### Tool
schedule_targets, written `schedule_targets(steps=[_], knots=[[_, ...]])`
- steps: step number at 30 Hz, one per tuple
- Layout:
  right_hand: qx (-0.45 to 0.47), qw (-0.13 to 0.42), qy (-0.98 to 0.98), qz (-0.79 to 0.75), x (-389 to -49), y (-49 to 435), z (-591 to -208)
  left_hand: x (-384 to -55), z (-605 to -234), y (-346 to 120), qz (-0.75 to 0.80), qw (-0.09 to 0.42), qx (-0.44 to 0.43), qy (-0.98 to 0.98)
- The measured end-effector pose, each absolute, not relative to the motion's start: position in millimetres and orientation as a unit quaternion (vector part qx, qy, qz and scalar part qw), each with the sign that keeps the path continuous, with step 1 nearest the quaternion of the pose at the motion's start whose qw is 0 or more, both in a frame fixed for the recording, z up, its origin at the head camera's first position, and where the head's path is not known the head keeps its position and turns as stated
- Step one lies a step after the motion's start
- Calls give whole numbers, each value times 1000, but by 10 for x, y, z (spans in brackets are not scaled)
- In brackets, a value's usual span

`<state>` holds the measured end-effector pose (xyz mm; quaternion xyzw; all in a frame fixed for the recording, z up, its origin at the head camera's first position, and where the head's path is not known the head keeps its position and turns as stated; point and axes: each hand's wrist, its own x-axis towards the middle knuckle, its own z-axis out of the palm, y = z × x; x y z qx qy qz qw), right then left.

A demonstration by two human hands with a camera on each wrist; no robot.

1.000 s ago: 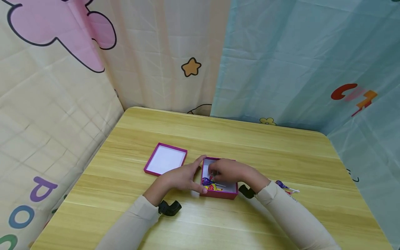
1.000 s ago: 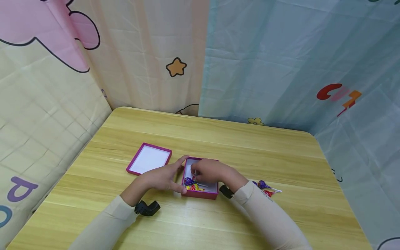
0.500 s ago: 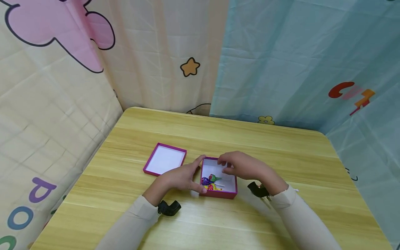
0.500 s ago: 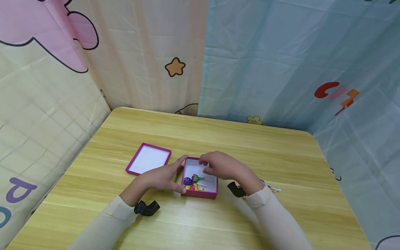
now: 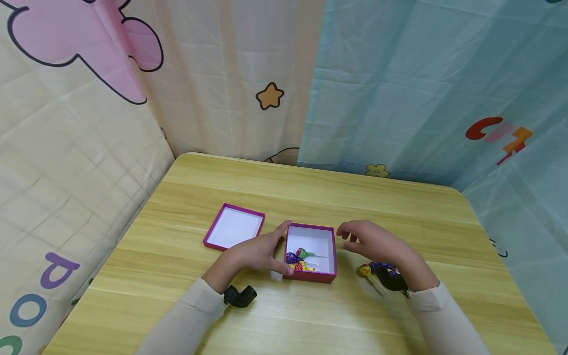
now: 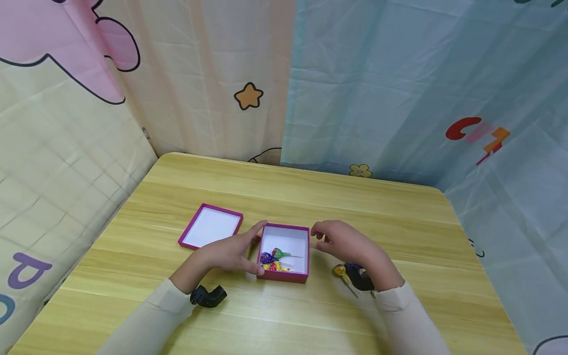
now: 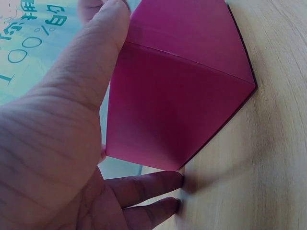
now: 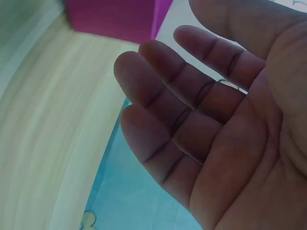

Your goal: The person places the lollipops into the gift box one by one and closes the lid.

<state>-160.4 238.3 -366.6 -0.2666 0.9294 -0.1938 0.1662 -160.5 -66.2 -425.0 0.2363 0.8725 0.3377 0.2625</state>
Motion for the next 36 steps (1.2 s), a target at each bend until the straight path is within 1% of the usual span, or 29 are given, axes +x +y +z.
schedule_targets(steps=[8, 17, 28, 36], knots=[[-251, 195, 926, -204, -1568, 2636, -3769, -1606, -4245, -666, 335, 263, 233, 874], [-229, 228, 924, -204, -1531, 2784, -3866, -1605, -4252, -669, 341, 263, 234, 872], [-229, 261, 917, -197, -1511, 2796, -3933, -1606, -4263, -670, 341, 263, 235, 871], [-232, 268, 915, -192, -1479, 2777, -3941, -1597, -4255, -671, 341, 262, 237, 871]])
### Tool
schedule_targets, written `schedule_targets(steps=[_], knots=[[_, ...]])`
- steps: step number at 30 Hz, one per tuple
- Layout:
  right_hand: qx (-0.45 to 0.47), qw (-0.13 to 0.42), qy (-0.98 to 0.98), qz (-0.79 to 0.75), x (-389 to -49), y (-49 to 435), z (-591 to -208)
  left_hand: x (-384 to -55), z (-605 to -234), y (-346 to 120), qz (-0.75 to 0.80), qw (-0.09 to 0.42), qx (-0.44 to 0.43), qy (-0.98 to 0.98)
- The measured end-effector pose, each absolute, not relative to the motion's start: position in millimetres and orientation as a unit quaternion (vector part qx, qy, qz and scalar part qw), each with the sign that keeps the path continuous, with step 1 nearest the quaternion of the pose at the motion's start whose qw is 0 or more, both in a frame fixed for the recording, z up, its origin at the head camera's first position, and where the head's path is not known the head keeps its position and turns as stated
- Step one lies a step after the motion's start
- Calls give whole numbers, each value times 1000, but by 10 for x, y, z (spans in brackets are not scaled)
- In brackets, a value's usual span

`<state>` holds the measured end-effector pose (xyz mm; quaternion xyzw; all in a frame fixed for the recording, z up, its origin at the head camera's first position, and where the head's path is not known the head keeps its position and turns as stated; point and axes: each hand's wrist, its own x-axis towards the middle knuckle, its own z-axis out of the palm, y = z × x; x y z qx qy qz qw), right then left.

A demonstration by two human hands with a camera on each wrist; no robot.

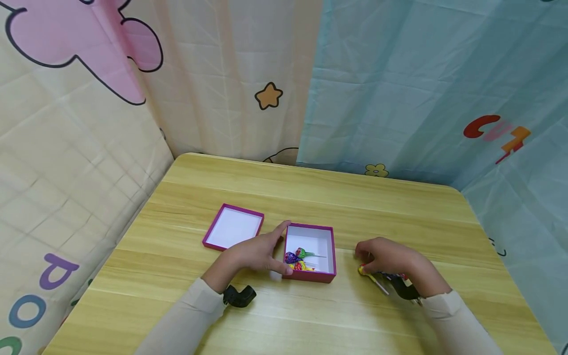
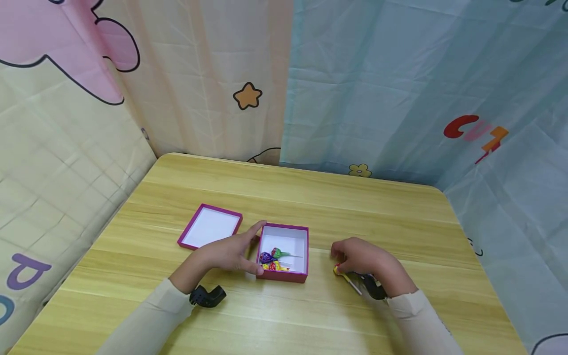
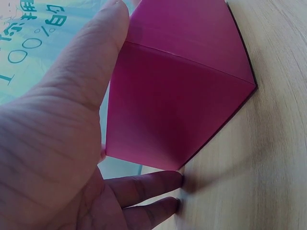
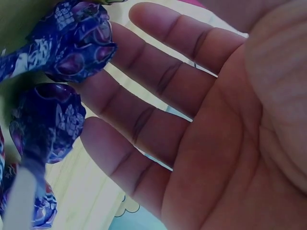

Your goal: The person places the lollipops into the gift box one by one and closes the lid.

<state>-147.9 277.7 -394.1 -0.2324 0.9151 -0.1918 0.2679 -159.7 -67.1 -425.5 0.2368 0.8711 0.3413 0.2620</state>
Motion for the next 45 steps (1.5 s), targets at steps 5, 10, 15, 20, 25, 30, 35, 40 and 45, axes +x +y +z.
schedule_targets(steps=[5, 10, 15, 20, 25, 30, 35, 40, 45], knots=[[-247, 267, 911, -193, -1480, 2786, -3955, -1598, -4257, -671, 339, 261, 237, 872], [-260, 265, 908, -193, -1492, 2792, -3966, -1594, -4256, -672, 338, 260, 238, 872], [-265, 265, 908, -188, -1520, 2794, -3968, -1592, -4250, -672, 341, 261, 237, 872], [-260, 263, 909, -191, -1540, 2795, -3950, -1595, -4253, -671, 342, 261, 236, 872], [-264, 263, 905, -208, -1566, 2784, -3912, -1597, -4255, -667, 338, 260, 235, 873], [-262, 264, 900, -227, -1597, 2764, -3873, -1597, -4257, -667, 340, 260, 233, 873], [-277, 253, 896, -239, -1629, 2725, -3819, -1590, -4247, -675, 340, 261, 232, 873], [-299, 236, 894, -236, -1666, 2664, -3751, -1583, -4230, -677, 340, 263, 230, 873], [-298, 236, 894, -238, -1698, 2597, -3677, -1581, -4224, -676, 340, 266, 227, 873]])
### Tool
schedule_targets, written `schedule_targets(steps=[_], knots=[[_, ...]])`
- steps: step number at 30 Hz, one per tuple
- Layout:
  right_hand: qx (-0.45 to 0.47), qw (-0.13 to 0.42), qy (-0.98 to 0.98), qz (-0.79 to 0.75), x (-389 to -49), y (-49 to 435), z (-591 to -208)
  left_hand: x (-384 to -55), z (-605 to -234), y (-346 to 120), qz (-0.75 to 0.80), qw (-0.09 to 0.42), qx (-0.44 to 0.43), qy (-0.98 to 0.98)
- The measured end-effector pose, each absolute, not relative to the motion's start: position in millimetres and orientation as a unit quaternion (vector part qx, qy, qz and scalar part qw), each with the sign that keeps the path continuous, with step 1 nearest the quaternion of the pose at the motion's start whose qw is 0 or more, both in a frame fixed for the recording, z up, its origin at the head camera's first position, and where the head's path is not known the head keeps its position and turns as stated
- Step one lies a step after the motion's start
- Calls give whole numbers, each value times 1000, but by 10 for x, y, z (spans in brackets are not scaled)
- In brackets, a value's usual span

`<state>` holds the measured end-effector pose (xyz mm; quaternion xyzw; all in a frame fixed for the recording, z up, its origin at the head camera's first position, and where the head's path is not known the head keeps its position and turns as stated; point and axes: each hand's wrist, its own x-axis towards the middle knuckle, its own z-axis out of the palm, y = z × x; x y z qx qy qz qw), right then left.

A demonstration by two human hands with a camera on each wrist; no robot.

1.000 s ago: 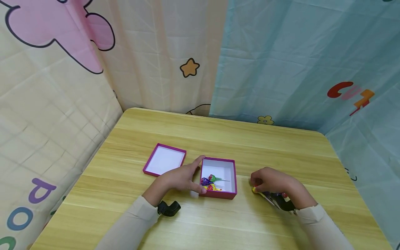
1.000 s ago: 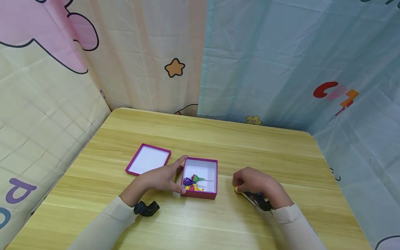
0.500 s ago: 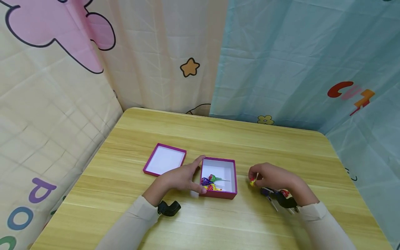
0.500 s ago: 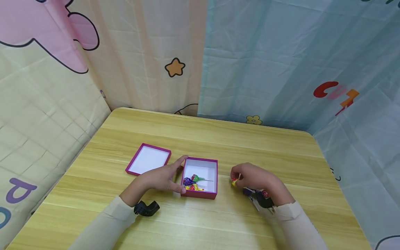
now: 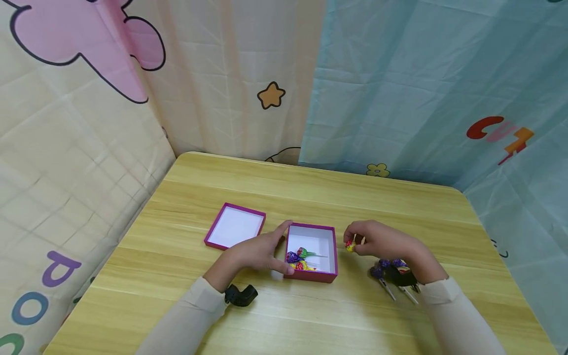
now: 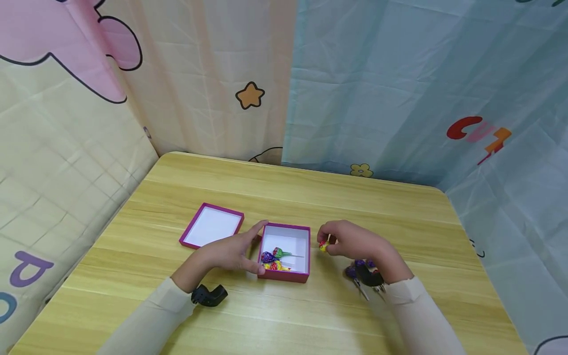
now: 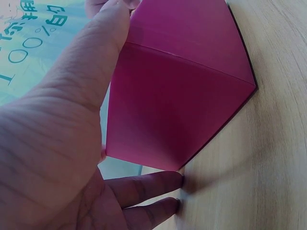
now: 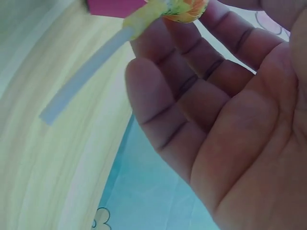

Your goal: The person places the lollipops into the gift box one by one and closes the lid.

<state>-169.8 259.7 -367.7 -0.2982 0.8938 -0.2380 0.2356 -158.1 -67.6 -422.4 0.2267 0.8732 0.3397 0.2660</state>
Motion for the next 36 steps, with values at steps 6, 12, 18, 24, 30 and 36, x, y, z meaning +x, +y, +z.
schedule_targets(steps=[6, 12, 18, 24, 30, 36], knots=[[-315, 218, 890, -247, -1720, 2519, -3599, -1595, -4240, -676, 345, 264, 232, 870], [-321, 207, 891, -244, -1760, 2404, -3566, -1605, -4251, -683, 346, 263, 234, 870], [-330, 198, 892, -236, -1806, 2284, -3545, -1607, -4251, -679, 344, 267, 230, 870], [-356, 197, 882, -238, -1865, 2169, -3536, -1613, -4245, -671, 342, 268, 228, 872], [-368, 203, 874, -246, -1916, 2079, -3547, -1610, -4244, -663, 336, 266, 228, 874], [-384, 205, 867, -243, -1957, 2011, -3574, -1600, -4241, -663, 334, 270, 223, 875]])
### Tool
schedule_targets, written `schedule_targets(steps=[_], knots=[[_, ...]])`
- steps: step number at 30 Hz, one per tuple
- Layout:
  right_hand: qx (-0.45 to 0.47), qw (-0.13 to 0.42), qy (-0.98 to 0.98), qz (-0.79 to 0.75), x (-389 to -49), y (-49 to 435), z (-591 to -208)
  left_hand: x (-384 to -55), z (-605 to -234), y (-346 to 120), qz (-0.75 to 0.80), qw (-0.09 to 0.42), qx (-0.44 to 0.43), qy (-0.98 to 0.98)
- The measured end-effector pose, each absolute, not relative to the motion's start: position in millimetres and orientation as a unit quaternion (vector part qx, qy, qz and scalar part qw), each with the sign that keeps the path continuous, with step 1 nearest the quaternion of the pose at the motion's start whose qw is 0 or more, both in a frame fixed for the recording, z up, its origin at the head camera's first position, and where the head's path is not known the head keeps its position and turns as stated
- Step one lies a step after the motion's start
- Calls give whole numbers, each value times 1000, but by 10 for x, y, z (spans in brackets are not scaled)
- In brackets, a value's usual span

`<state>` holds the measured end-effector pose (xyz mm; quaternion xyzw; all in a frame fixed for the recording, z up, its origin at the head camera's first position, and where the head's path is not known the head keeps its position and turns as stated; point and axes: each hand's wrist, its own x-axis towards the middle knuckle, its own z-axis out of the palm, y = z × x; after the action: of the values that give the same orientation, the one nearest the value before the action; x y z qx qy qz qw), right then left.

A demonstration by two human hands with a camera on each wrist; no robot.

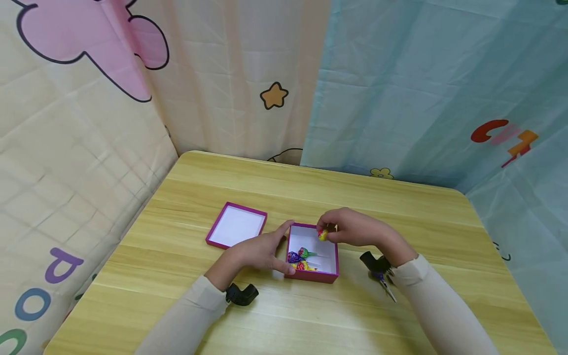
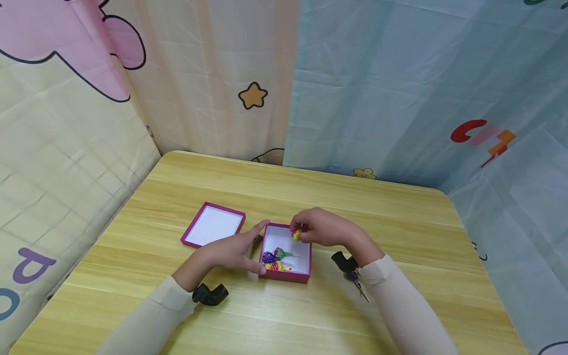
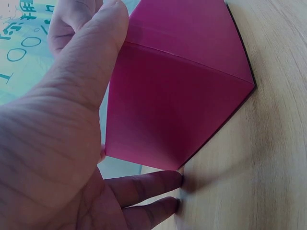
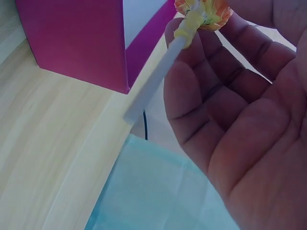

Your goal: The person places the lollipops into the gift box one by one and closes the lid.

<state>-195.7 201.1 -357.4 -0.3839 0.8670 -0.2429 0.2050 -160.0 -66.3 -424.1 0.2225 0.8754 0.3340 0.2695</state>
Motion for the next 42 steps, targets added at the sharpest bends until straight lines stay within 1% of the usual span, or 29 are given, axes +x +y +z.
schedule_targets(steps=[21, 31, 42], knots=[[-416, 192, 867, -198, -1953, 1708, -3714, -1603, -4254, -682, 338, 267, 233, 872], [-417, 194, 867, -192, -1938, 1594, -3795, -1591, -4233, -681, 343, 273, 231, 869], [-430, 175, 867, -182, -1927, 1536, -3923, -1592, -4234, -685, 346, 273, 234, 867]])
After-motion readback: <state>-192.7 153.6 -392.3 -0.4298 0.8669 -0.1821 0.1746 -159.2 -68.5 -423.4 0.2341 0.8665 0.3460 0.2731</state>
